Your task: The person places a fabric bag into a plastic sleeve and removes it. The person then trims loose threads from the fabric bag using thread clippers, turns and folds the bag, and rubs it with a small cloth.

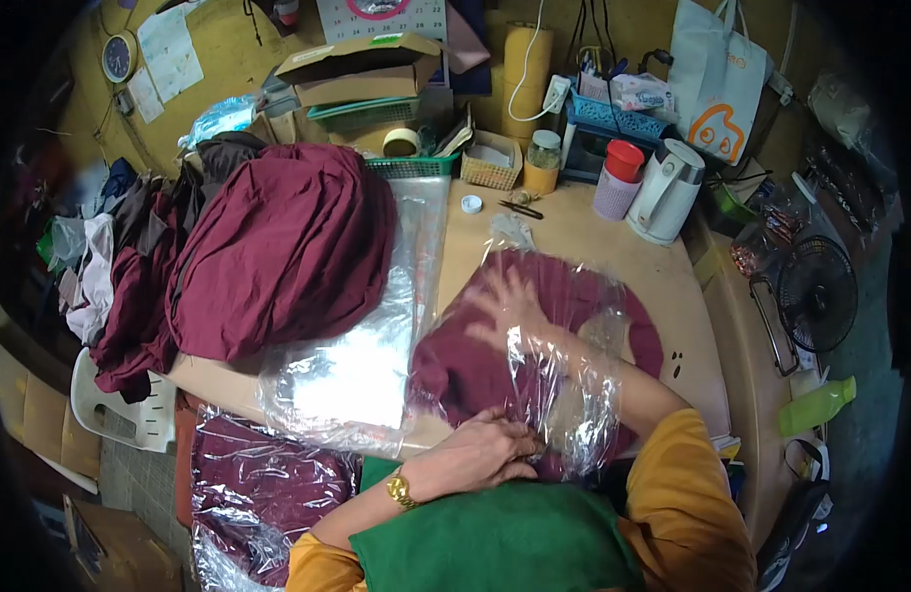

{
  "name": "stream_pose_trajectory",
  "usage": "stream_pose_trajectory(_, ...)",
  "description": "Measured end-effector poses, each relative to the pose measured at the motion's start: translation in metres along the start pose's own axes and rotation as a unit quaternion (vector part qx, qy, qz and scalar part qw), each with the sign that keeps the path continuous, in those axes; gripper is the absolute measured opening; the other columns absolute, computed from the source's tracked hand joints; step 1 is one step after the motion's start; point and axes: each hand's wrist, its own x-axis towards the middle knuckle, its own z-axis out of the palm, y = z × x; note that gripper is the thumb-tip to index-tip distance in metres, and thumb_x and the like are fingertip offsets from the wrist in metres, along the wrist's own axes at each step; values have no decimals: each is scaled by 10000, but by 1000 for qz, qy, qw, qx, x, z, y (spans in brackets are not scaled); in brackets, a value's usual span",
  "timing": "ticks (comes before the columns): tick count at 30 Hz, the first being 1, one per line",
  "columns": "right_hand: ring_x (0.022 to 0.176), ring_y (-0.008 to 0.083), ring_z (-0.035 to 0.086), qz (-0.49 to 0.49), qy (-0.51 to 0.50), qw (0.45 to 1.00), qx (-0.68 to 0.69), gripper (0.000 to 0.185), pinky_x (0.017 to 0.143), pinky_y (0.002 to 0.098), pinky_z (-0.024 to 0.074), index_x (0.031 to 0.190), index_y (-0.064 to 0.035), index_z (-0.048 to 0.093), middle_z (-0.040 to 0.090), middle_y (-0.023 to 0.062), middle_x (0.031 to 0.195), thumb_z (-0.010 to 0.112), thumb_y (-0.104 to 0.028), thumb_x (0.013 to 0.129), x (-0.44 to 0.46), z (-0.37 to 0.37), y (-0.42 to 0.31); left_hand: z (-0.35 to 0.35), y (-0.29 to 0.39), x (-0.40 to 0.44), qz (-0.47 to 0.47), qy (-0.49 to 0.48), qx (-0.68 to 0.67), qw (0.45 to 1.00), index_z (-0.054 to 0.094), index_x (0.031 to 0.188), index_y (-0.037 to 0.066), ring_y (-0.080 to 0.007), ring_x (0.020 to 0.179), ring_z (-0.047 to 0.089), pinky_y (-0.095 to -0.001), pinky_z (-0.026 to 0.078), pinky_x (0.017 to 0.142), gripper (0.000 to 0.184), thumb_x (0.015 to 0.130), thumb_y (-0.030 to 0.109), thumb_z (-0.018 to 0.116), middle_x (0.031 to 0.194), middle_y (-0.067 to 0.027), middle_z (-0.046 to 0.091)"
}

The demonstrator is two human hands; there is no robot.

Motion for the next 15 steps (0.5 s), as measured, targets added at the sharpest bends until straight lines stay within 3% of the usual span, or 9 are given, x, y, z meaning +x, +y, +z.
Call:
stream_pose_trajectory(1,1370,459,322,-68,-83,989,98,609,1096,588,288,1323,-67,567,372,259,1471,666,-466,874,-2,1,1,-21,6,5,-41,-26,-131,990,661,1121,61,-263,1084,614,-466,419,1006,359,899,344,658,1100,-94,655)
stream_pose_trajectory(2,1419,496,223,-62,-146,947,279,769,1140,650,143,1404,-66,493,316,285,1501,662,-549,829,-1,1,-1,-39,10,11,-83,-52,-263,960,634,1191,43,-295,1123,598,-478,420,1001,421,913,359,645,1176,-129,632)
stream_pose_trajectory(3,1419,496,223,-60,-147,947,280,769,1140,650,143,1404,-66,493,316,285,1501,662,-549,829,-1,1,-3,-52,10,18,-84,-54,-265,959,634,1191,43,-295,1123,598,-478,420,1001,421,913,359,645,1176,-129,632)
stream_pose_trajectory(5,1443,503,172,-24,-21,999,42,830,1119,695,140,1470,-118,432,269,260,1548,619,-616,833,2,2,-6,-75,2,34,-99,9,-80,992,518,1357,44,-384,1273,492,-524,405,1034,643,895,474,645,1385,-194,504)
stream_pose_trajectory(9,1455,492,128,-36,-87,995,43,858,1122,700,110,1492,-139,386,225,250,1567,602,-642,831,-6,1,-21,-41,-59,87,-88,79,51,992,313,1500,101,-444,1384,332,-569,313,1094,831,874,534,646,1520,-223,320)
stream_pose_trajectory(10,1458,489,117,-26,-80,996,19,866,1123,702,103,1498,-144,374,213,248,1572,598,-649,831,-5,-1,-21,-27,-73,98,-88,79,51,992,313,1500,101,-444,1384,332,-569,313,1094,831,874,534,646,1520,-223,320)
stream_pose_trajectory(12,1465,484,95,-21,-77,997,-8,881,1124,704,88,1509,-155,351,191,243,1582,590,-662,830,-2,-3,-17,-3,-99,119,-148,133,106,974,507,1379,123,-424,1317,433,-559,278,1124,637,874,479,663,1410,-201,492)
stream_pose_trajectory(13,1468,481,84,-30,-93,995,2,888,1125,705,80,1515,-160,340,180,240,1587,586,-668,829,0,-2,-17,9,-114,128,-146,134,106,974,507,1379,123,-424,1317,433,-559,278,1124,637,874,479,663,1410,-201,492)
stream_pose_trajectory(15,1474,475,62,-51,-124,991,19,903,1126,708,65,1526,-170,317,158,236,1597,577,-681,828,11,4,-22,26,-134,145,-195,-14,12,981,679,1129,124,-385,1155,573,-575,288,1110,399,849,408,694,1169,-155,669)
